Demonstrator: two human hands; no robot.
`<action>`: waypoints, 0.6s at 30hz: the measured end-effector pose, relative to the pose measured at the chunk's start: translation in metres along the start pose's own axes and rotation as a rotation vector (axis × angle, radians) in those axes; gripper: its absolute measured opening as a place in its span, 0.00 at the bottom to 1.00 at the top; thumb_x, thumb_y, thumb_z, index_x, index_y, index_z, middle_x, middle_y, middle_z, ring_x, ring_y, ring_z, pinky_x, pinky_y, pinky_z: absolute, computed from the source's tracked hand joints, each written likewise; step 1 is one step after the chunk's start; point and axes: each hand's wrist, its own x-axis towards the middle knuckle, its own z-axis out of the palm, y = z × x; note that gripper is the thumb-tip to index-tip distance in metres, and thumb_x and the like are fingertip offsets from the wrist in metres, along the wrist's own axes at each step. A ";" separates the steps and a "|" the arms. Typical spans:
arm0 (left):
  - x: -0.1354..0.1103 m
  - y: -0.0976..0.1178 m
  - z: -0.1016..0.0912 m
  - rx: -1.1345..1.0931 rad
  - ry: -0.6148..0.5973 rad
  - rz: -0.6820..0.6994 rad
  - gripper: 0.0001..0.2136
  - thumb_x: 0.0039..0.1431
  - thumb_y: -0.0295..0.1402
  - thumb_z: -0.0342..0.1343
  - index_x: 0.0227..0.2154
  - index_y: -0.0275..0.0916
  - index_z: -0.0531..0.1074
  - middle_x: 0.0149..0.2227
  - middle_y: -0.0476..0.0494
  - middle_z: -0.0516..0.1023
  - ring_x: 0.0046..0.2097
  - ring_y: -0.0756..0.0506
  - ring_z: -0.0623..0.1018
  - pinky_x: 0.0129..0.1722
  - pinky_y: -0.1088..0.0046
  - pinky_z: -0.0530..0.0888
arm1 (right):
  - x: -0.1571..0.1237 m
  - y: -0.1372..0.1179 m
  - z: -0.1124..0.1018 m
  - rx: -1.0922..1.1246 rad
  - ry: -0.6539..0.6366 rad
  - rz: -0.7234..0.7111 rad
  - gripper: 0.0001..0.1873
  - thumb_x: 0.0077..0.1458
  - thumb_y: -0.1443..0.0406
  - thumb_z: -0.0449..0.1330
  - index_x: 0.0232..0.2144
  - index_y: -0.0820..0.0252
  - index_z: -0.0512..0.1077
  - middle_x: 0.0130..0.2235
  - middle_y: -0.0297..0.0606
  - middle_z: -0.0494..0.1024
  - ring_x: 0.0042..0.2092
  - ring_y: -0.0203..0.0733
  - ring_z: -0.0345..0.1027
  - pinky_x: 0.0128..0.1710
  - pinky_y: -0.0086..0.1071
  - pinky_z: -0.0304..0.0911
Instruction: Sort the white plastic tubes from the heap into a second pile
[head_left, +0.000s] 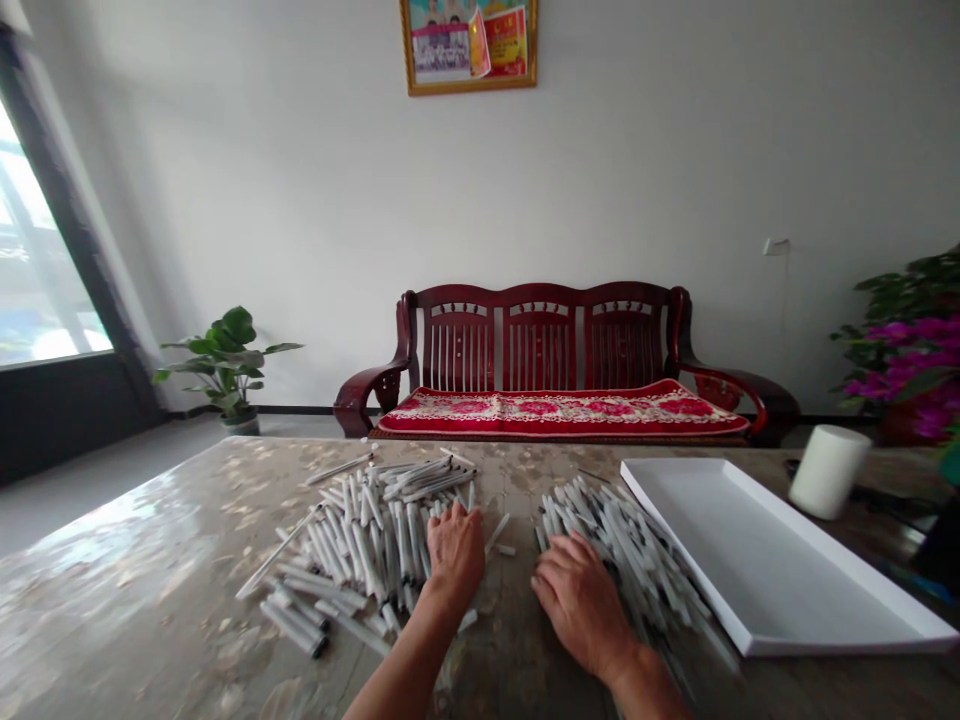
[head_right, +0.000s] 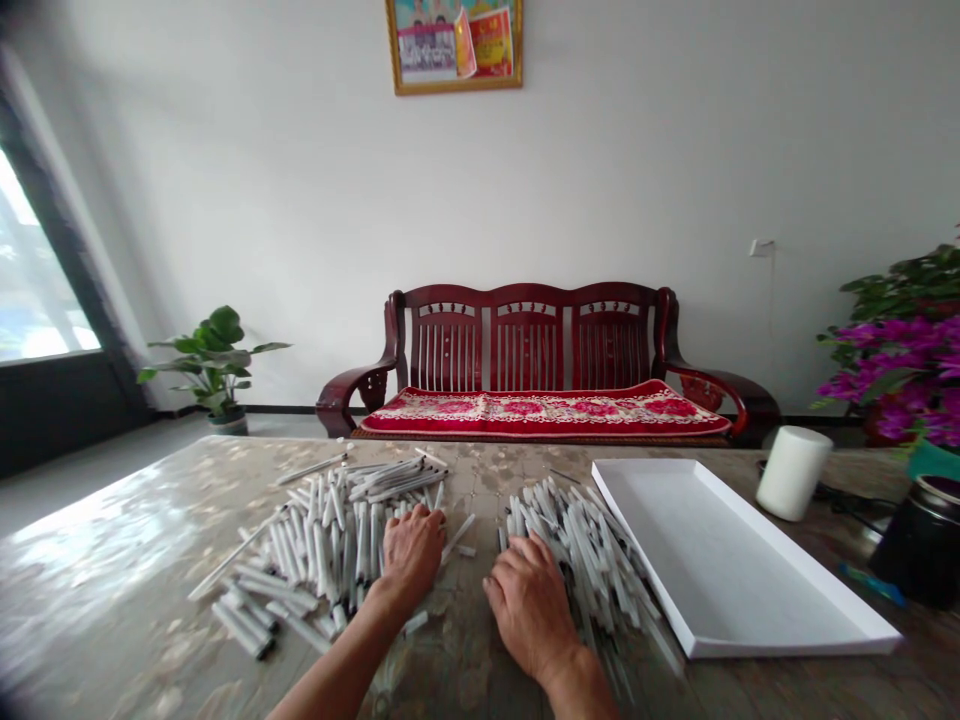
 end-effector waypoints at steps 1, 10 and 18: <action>0.001 0.000 0.001 0.012 -0.017 -0.010 0.13 0.63 0.25 0.47 0.37 0.40 0.78 0.39 0.37 0.81 0.39 0.40 0.80 0.41 0.64 0.70 | -0.001 0.001 0.000 0.006 0.016 -0.005 0.10 0.61 0.70 0.59 0.33 0.54 0.79 0.38 0.34 0.81 0.54 0.48 0.68 0.64 0.48 0.50; 0.001 -0.007 0.004 -0.320 -0.092 -0.185 0.11 0.63 0.25 0.47 0.38 0.39 0.74 0.39 0.40 0.80 0.39 0.45 0.79 0.38 0.70 0.68 | 0.000 0.002 0.003 0.106 0.182 0.019 0.11 0.58 0.72 0.59 0.35 0.53 0.79 0.42 0.34 0.81 0.52 0.46 0.69 0.59 0.41 0.58; -0.031 0.031 0.028 -1.554 0.176 -0.352 0.16 0.45 0.43 0.66 0.27 0.40 0.67 0.23 0.51 0.74 0.28 0.46 0.77 0.30 0.72 0.72 | 0.002 -0.002 0.003 0.237 0.231 0.170 0.15 0.66 0.64 0.50 0.44 0.55 0.77 0.43 0.40 0.81 0.45 0.45 0.72 0.48 0.36 0.64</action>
